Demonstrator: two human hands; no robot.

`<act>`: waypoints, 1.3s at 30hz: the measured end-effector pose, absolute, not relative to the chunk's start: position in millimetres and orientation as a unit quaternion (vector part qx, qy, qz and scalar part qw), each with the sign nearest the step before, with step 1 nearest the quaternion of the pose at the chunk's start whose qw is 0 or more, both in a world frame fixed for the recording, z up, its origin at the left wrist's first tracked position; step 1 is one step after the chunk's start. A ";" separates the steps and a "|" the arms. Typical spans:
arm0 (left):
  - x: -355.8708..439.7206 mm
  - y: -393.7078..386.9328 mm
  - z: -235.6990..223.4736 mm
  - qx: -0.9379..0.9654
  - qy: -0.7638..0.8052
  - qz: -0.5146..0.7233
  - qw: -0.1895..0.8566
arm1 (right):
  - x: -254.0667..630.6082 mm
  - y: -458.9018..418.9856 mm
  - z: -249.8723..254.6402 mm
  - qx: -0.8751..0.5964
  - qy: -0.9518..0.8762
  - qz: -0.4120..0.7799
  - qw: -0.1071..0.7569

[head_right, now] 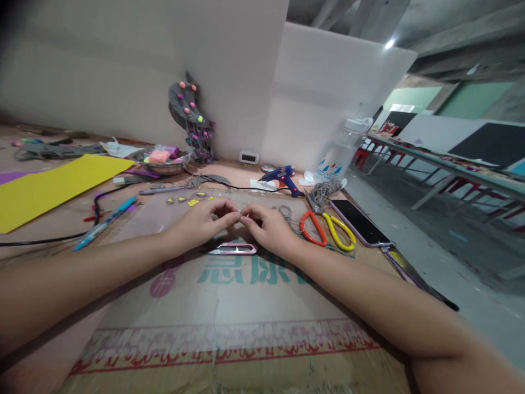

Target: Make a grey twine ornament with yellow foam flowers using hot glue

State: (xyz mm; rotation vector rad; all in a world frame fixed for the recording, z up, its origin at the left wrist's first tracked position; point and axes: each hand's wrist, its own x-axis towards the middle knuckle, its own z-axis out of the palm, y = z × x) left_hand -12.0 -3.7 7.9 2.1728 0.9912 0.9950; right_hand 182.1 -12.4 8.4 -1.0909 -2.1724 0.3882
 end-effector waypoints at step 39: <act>-15.7 16.6 -5.1 0.719 0.382 0.458 0.358 | 184.4 -11.4 5.4 -0.437 -0.796 0.180 0.377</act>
